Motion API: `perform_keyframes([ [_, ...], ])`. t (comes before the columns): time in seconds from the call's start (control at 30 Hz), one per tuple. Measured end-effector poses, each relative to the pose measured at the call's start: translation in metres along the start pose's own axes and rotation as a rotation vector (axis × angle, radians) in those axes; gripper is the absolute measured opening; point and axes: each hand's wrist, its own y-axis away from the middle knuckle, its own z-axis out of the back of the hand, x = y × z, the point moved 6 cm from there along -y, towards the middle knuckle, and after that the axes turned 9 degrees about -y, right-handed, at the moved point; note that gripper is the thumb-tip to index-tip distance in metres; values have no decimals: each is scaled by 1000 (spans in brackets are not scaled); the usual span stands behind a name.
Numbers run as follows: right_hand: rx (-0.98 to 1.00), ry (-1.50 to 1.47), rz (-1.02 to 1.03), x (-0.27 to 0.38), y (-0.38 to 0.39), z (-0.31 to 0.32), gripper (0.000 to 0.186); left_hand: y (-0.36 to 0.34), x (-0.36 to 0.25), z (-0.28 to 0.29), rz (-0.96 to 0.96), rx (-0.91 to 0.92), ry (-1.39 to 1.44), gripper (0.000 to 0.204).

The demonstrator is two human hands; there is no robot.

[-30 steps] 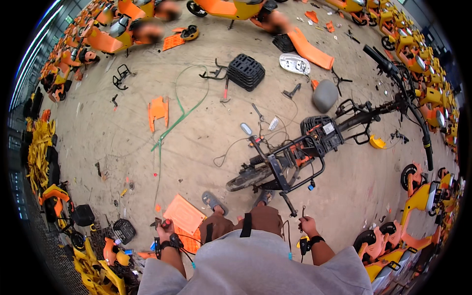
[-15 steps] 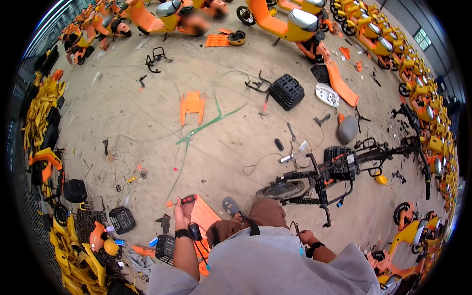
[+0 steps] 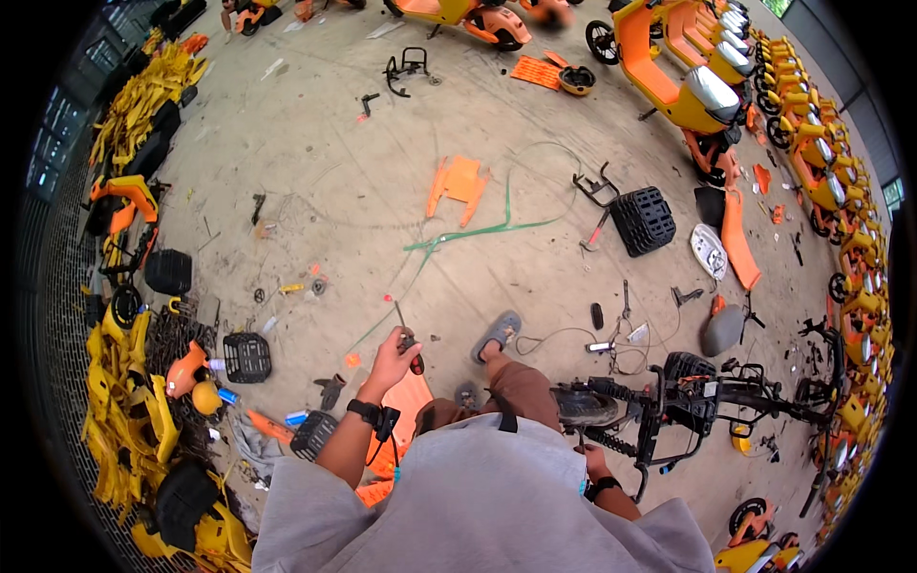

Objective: The person works on a disassembled electric scooter in a workshop filled with similar scooters. They use a wrench to tighten bolts on the rear wheel and frame, then move to another scooter to adjust the handlebar stem.

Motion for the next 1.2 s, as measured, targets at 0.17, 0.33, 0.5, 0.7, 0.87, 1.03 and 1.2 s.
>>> perform_keyframes([
  [0.17, 208, 195, -64, 18, -62, -17, 26, -57, -86, -8, -343, 296, -711, 25],
  [0.33, 15, -129, 60, 135, -72, -8, 26, -146, -134, -36, -407, 506, -803, 26],
  [0.5, -137, -435, 3, 179, -86, 9, 21, -246, -132, -16, -388, 317, -712, 29],
  [0.7, -261, -715, 15, 151, -83, -7, 18, -414, -115, 45, -18, 487, -606, 32],
  [0.87, -378, -826, -401, 109, -55, -77, 18, -499, -136, 62, -252, 524, -966, 29],
  [1.03, -397, -893, -541, 156, -32, -144, 19, -546, -110, 40, 105, 717, -912, 22],
  [1.2, -439, -910, -355, 262, -27, -172, 23, -605, -90, 41, 216, 871, -1076, 18],
])
